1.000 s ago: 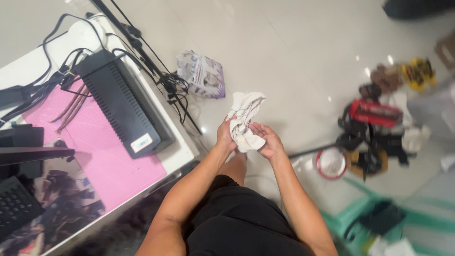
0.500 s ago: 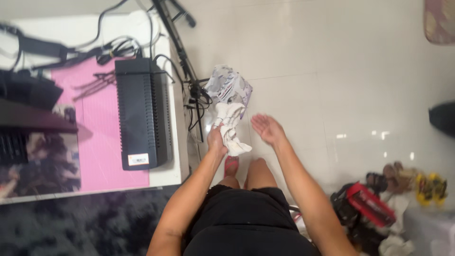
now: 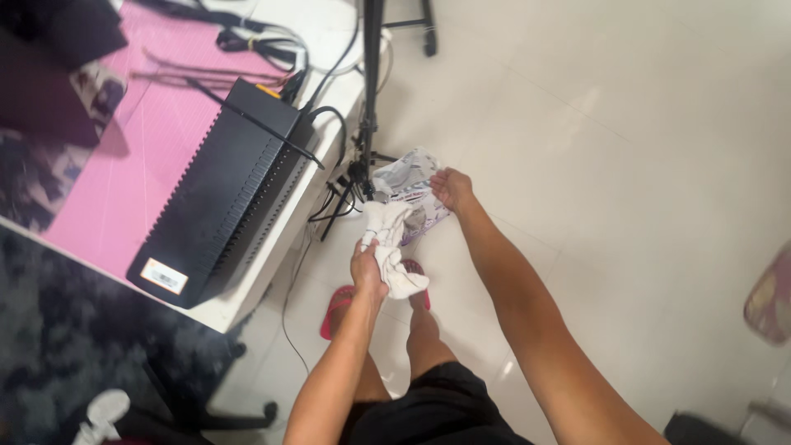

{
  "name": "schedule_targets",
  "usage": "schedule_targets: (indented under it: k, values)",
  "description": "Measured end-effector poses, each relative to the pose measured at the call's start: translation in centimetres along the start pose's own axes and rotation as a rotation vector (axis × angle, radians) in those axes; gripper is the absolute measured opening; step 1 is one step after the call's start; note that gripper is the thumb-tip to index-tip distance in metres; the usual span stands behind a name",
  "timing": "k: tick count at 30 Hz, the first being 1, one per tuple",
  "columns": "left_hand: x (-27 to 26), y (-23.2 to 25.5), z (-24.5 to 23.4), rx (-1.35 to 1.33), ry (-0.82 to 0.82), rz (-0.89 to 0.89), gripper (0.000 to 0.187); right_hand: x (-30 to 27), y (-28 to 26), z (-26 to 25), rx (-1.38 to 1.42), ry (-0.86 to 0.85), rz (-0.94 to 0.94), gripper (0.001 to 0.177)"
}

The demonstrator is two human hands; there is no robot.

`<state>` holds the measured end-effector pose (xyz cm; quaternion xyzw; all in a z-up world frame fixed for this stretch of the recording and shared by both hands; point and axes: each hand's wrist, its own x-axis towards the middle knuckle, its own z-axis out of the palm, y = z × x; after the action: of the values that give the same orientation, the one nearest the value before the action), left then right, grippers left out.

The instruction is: The person wipes a desk surface with a cloth while petting a cat, then gathers trash and a stick from the floor into a bag. They proceed to organize items under a table, moving a plant pot and arranging papers and boxes.

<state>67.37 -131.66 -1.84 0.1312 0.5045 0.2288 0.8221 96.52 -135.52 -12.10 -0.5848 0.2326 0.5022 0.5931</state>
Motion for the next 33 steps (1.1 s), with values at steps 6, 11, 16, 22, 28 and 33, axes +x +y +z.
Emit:
schedule_targets:
  k: [6, 11, 16, 22, 28, 33]
  values:
    - [0.3, -3.5, -0.5, -0.052, 0.177, 0.013, 0.034, 4.6, -2.2, 1.2, -0.211, 0.086, 0.165, 0.077]
    - [0.8, -4.3, 0.4, -0.061, 0.214, 0.048, 0.035, 6.0, -2.8, 1.0, -0.119, 0.036, 0.089, 0.066]
    - [1.5, -4.2, 2.1, 0.026, 0.272, 0.091, 0.038, 5.4, -3.3, 2.5, -0.157, 0.044, -0.101, 0.044]
    - [1.9, -4.2, 3.6, -0.015, 0.239, 0.115, 0.040, 1.8, -3.9, 4.5, -0.738, 0.167, -0.515, 0.038]
    - [1.2, -3.7, 4.3, -0.075, 0.210, 0.111, 0.039, 0.3, -4.0, 6.0, -0.715, 0.044, -0.388, 0.070]
    - [0.1, -3.7, 4.5, -0.093, 0.190, 0.090, 0.040, -0.2, -3.8, 6.1, -0.698, -0.020, -0.393, 0.069]
